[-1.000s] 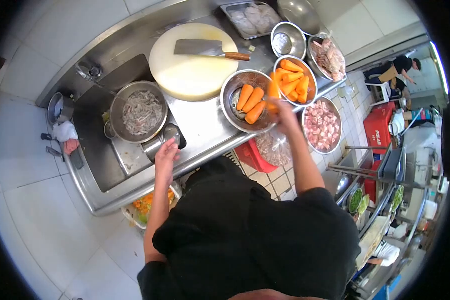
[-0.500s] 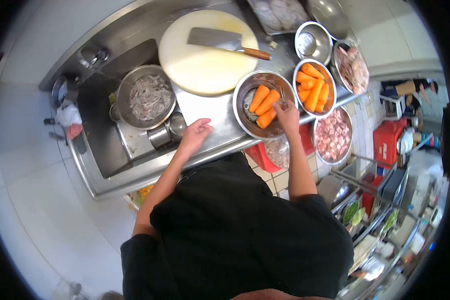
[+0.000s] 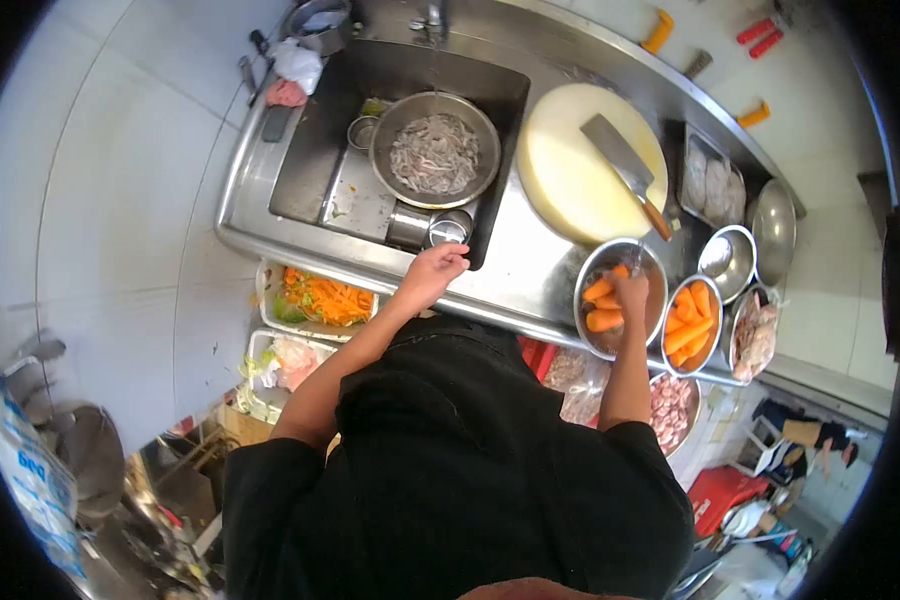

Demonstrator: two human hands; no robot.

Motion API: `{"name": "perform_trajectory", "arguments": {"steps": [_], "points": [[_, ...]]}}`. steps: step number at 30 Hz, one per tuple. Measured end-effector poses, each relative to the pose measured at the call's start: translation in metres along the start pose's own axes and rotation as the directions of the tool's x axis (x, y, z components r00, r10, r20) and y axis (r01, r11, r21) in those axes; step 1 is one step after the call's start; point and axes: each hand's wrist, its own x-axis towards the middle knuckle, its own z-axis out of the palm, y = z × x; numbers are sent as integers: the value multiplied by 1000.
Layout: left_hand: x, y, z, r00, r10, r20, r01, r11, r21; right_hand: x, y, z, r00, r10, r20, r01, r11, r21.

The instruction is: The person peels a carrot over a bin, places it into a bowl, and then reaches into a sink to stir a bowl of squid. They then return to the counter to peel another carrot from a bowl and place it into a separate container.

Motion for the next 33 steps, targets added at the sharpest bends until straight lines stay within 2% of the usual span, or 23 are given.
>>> {"name": "perform_trajectory", "arguments": {"steps": [1,3,4,5,7,9,11,12,13,14,16,17,19,20,21,23,25,27,29,31,33], "points": [[-11,-4,-9,999,-8,-37,6,999,-47,-2,-2,-4,999,20,40,-24,995,95],[-32,-11,-26,994,-31,-109,15,990,-141,-12,-5,-14,984,-76,-159,65,995,-72],[-44,-13,-32,991,4,-134,-22,991,-132,-26,-12,-22,917,-237,-320,228,972,-66],[-52,-18,-35,990,-3,-141,-19,987,-160,-49,-34,-40,910,-245,-335,286,955,76],[-67,-25,-38,990,-17,-138,-12,978,-208,-62,-59,-50,886,-269,-378,354,919,175],[-77,-20,-34,998,12,-65,-22,986,-166,-101,-109,-60,973,-169,-157,224,859,461],[-78,-24,-27,997,51,52,-35,963,-268,-142,-159,-35,991,-117,63,40,715,698],[-79,-22,-23,994,83,78,-57,956,-289,-155,-173,-9,978,-130,163,-38,656,754],[-80,-19,-20,993,118,-1,-111,937,-331,-175,-183,12,919,-265,291,-82,596,799],[-82,-15,-16,986,145,-79,-164,915,-369,-208,-210,20,847,-298,441,-148,663,734],[-84,-8,-12,957,137,-255,-249,838,-486,-248,-232,67,784,-323,530,-91,785,613],[-85,-13,-17,947,60,-316,-242,778,-579,-263,-242,83,759,-325,564,-54,832,552],[-87,-23,-41,904,-109,-413,-259,628,-734,-262,-258,93,524,-328,786,-138,878,458],[-88,-26,-55,890,-159,-428,-266,580,-770,-249,-266,95,367,-336,867,-156,897,414],[-91,-30,-69,873,-214,-438,-274,529,-803,-233,-271,105,407,-356,841,-121,892,436],[-97,-47,-92,777,-276,-566,-359,545,-758,-187,-278,140,475,-390,789,-47,884,465],[-112,-75,-119,694,-292,-658,-381,627,-680,-117,-284,179,560,-324,762,-91,891,445],[-136,-95,-137,576,-436,-692,-337,645,-686,-55,-295,212,636,-255,729,-121,900,420],[-166,-127,-148,412,-516,-751,-233,737,-634,-8,-304,243,647,-174,743,-260,865,429],[-196,-142,-147,344,-583,-736,-210,716,-666,22,-313,268,589,-77,805,-410,829,380],[-228,-169,-136,257,-658,-708,-83,715,-695,43,-319,298,541,0,841,-508,797,327]]}}
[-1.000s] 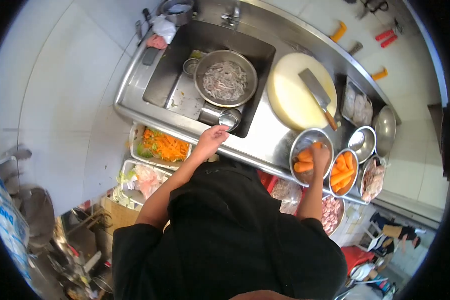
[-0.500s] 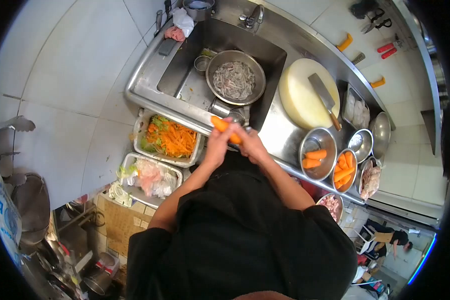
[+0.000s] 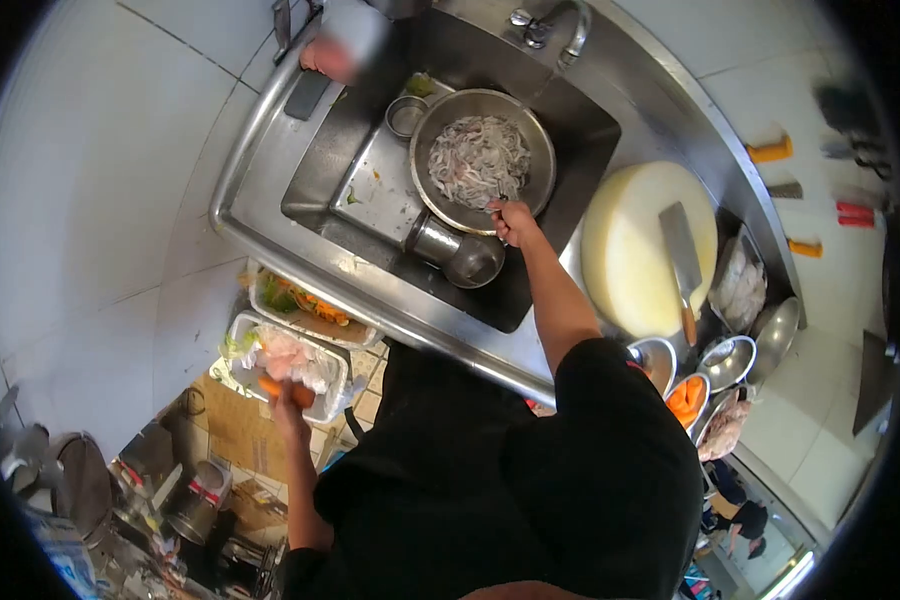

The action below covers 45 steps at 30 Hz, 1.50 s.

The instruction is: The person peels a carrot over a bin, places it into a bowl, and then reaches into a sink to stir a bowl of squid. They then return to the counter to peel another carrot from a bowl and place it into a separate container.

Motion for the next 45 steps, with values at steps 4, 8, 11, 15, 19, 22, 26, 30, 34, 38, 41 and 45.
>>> {"name": "perform_trajectory", "arguments": {"steps": [4,8,11,15,19,22,26,30,34,38,41,45], "points": [[-5,-75,-76,984,-162,-69,173,964,200,99,18,9,991,132,6,-132,990,39],[-36,-114,-93,958,-189,-214,245,928,279,161,4,27,979,201,-21,-196,969,148],[-39,-133,-105,939,-234,-254,303,909,285,179,-17,23,978,207,11,-206,965,163],[-32,-108,-71,972,-215,-97,236,899,369,173,-41,23,995,97,-37,-95,995,37],[-15,-87,-39,963,-267,37,232,890,394,147,-28,16,998,30,-47,-31,999,-31],[-13,-68,-2,980,-196,33,162,885,436,121,1,10,999,1,-50,-8,989,-151],[6,-76,3,988,-87,129,23,901,433,50,18,15,975,-210,-74,142,841,-522],[17,-64,16,974,-123,193,43,926,374,-18,14,16,769,-639,-20,547,674,-496],[28,-59,15,946,-91,312,-39,921,388,-58,0,16,896,-386,-220,370,923,-110],[35,-74,-12,954,-150,260,57,942,331,10,19,-6,987,-5,-160,70,914,401],[35,-108,-50,978,-196,64,149,885,441,82,18,0,995,39,-95,12,874,486],[11,-129,-84,940,-341,3,292,810,509,159,11,26,995,92,-46,-59,872,486]]}}
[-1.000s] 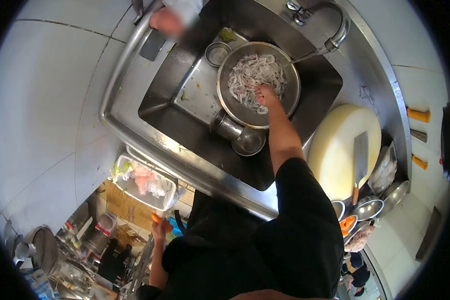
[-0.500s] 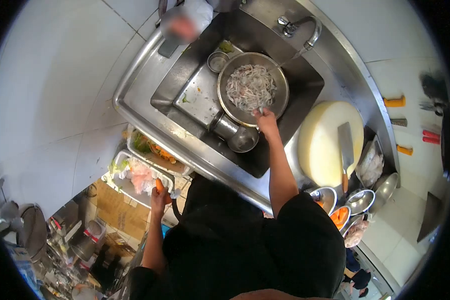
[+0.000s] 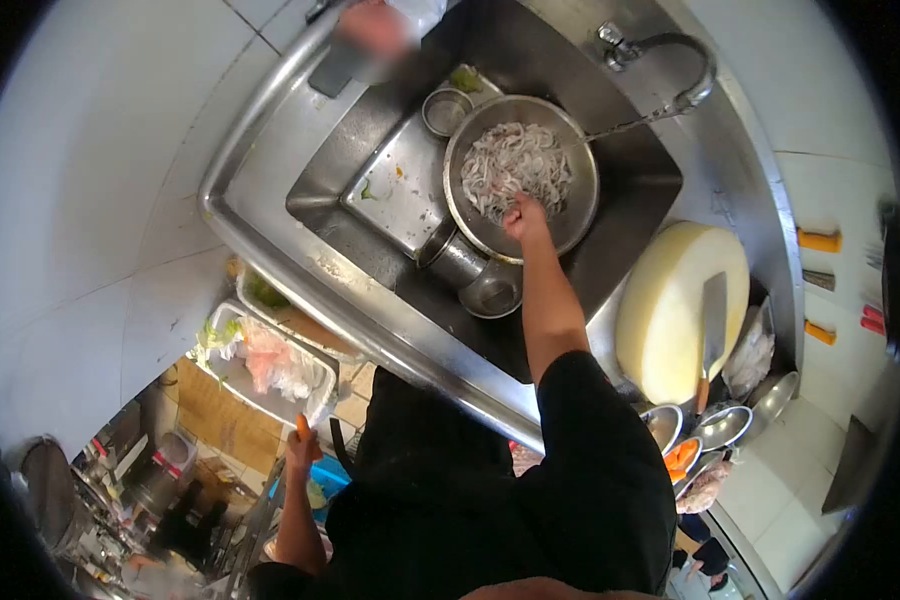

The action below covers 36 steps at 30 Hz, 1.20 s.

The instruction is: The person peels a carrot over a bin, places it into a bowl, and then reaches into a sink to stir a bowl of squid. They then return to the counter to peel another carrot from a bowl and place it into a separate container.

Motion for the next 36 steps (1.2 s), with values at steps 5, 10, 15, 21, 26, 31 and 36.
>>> {"name": "perform_trajectory", "arguments": {"steps": [5,10,15,21,26,31,36], "points": [[-8,-27,5,997,-74,3,74,996,57,21,-28,51,996,5,-88,-8,999,-36],[5,-19,23,1000,6,3,-6,997,73,28,-52,59,994,-102,-28,96,984,-152],[2,26,46,999,-17,47,21,996,-90,-16,-46,25,963,-251,-95,176,857,-484],[17,36,61,996,29,90,-24,998,-53,-23,-8,4,926,-189,-328,142,977,-162],[16,24,55,998,57,38,-57,998,5,31,-23,24,951,-150,-272,99,977,-191],[18,-13,46,999,-37,-4,37,997,70,33,-34,19,908,-177,-381,1,908,-420],[19,-19,48,999,-46,8,45,993,105,52,-25,-3,922,-217,-320,2,831,-556]]}}
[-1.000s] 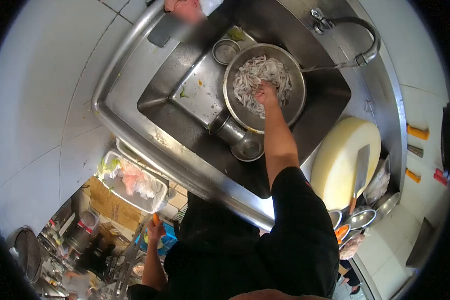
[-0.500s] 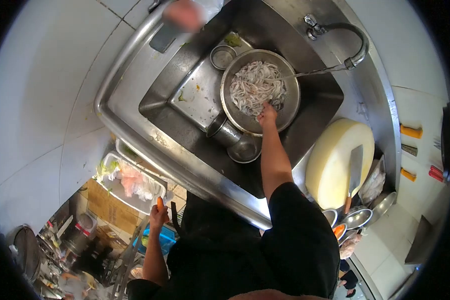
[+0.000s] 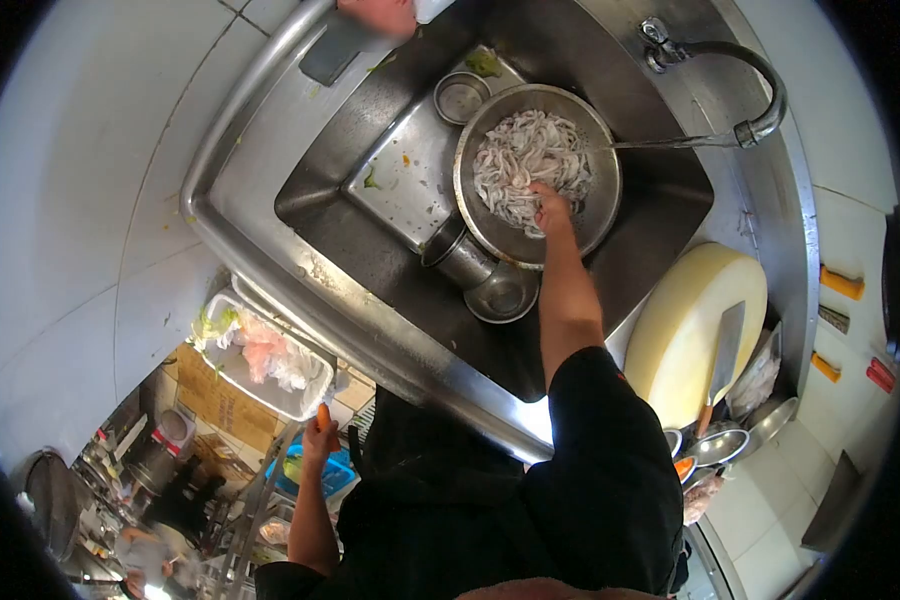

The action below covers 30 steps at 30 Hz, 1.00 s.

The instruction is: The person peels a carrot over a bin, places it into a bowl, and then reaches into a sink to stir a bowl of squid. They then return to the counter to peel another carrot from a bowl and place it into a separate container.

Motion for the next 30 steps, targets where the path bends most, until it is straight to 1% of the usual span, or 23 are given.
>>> {"name": "perform_trajectory", "arguments": {"steps": [2,5,8,11,14,17,20,23,24,26,27,28,30], "points": [[-13,28,4,1000,-18,16,18,999,-33,-12,2,-1,996,-86,-2,86,996,22],[6,21,5,998,62,-4,-61,998,32,-12,2,-13,985,-71,158,73,997,-3],[7,39,8,997,71,24,-68,992,-109,-4,11,-23,987,-33,159,5,985,171],[2,56,8,997,62,34,-58,991,-122,-40,9,-45,985,2,174,-53,957,287],[3,58,6,994,73,76,-61,988,-143,-49,18,-68,955,-40,294,-97,895,436],[0,56,7,996,57,76,-45,988,-145,-57,20,-74,961,-39,273,-124,823,555],[2,47,7,996,76,46,-68,985,-159,-90,0,-74,964,-117,240,-53,797,602],[-4,46,8,997,79,15,-75,985,-154,-65,-12,-60,918,-230,322,-31,769,638],[-5,47,9,997,77,16,-75,991,-111,-57,-19,-49,922,-199,332,-60,774,631],[-6,50,8,997,79,13,-79,996,-31,-69,-30,-36,962,-121,244,0,895,447],[-7,49,7,996,84,5,-84,996,-33,-74,-35,-32,977,-90,192,19,938,345],[-6,49,8,996,94,-1,-94,995,-38,-40,-21,-28,996,-85,18,81,985,150],[-4,51,8,993,118,8,-117,991,-58,-52,1,-42,976,-192,105,170,967,189]]}}
